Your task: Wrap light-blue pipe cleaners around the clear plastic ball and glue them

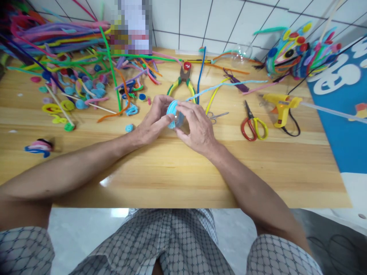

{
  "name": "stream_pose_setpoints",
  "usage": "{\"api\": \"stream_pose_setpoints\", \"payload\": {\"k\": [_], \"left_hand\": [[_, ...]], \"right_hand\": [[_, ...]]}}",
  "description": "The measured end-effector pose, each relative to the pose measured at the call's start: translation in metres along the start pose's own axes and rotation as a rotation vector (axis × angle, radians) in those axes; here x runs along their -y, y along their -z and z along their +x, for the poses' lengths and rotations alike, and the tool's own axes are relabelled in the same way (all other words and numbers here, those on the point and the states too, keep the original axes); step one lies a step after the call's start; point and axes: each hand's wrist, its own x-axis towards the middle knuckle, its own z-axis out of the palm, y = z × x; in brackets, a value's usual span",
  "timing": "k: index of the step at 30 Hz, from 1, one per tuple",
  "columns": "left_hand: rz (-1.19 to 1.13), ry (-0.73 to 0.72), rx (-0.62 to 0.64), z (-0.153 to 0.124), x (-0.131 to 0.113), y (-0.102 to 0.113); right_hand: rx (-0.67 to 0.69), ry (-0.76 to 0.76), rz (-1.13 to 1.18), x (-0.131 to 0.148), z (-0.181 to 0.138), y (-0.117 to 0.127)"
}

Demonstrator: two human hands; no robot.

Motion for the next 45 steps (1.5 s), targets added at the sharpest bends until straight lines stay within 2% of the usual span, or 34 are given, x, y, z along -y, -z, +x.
{"api": "stream_pose_setpoints", "payload": {"k": [5,12,24,41,45], "left_hand": [[0.020,0.021,0.007,-0.0001,0.0004,0.0005],[0.006,0.022,0.091,0.0000,-0.0005,0.0056],[0.075,-0.011,0.014,-0.0018,0.0036,0.0002],[0.133,-0.013,0.010,-0.0016,-0.0011,0.0015],[0.146,-0.022,0.019,-0.0010,-0.0010,0.0024]], "right_hand": [[0.005,0.021,0.002,-0.0033,0.0009,0.0017],[0.055,0.005,0.024,-0.0047,0.0005,0.0026],[0.015,-0.001,0.058,-0.0057,-0.0010,-0.0003],[-0.042,-0.012,0.032,-0.0013,-0.0024,-0.0051],[-0.014,-0.002,0.016,-0.0025,-0.0018,-0.0030]]}}
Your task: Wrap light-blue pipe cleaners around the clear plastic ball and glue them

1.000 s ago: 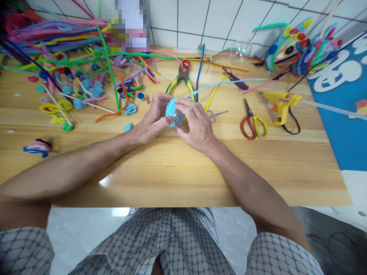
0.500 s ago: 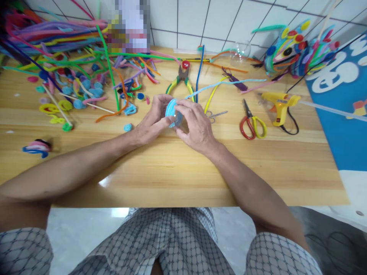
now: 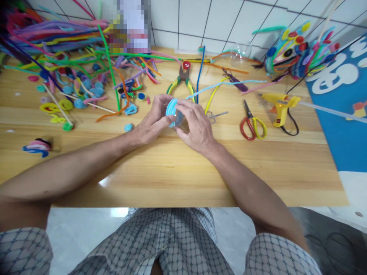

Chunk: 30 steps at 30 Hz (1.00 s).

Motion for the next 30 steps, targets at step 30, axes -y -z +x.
{"api": "stream_pose_setpoints", "payload": {"k": [30], "left_hand": [[-0.006,-0.007,0.024,0.0002,0.0047,0.0002]], "right_hand": [[0.024,0.003,0.002,-0.0027,0.0009,0.0028]]}}
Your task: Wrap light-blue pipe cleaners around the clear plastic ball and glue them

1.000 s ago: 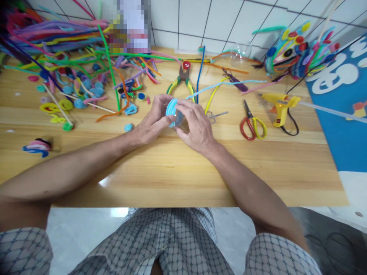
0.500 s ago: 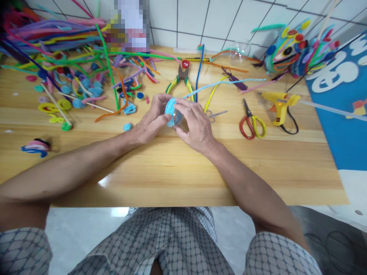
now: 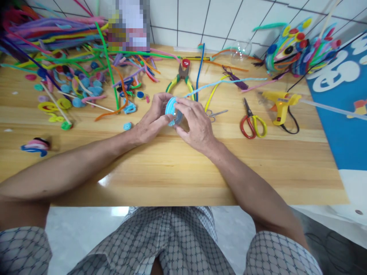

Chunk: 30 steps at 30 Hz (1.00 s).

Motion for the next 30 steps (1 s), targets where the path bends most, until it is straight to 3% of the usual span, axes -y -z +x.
{"api": "stream_pose_setpoints", "payload": {"k": [11,18,30], "left_hand": [[-0.006,0.044,-0.018,0.0011,-0.0060,-0.0009],[-0.009,0.020,-0.033,0.0009,-0.0046,-0.0014],[-0.010,0.039,-0.011,0.0013,-0.0059,-0.0004]], "right_hand": [[0.018,-0.013,-0.002,-0.0005,-0.0010,-0.0004],[-0.043,0.058,0.003,0.0015,0.0013,-0.0008],[0.018,-0.001,0.008,0.0000,-0.0003,0.0000]]}}
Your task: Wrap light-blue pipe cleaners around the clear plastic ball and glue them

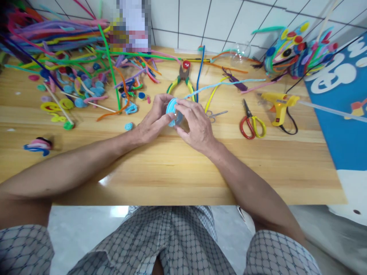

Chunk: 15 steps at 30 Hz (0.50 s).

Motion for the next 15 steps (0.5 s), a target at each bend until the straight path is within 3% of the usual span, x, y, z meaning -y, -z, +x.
{"api": "stream_pose_setpoints", "payload": {"k": [15], "left_hand": [[-0.039,-0.036,0.036,0.0010,0.0043,0.0018]], "right_hand": [[0.005,0.012,0.011,-0.0015,0.0002,0.0019]]}}
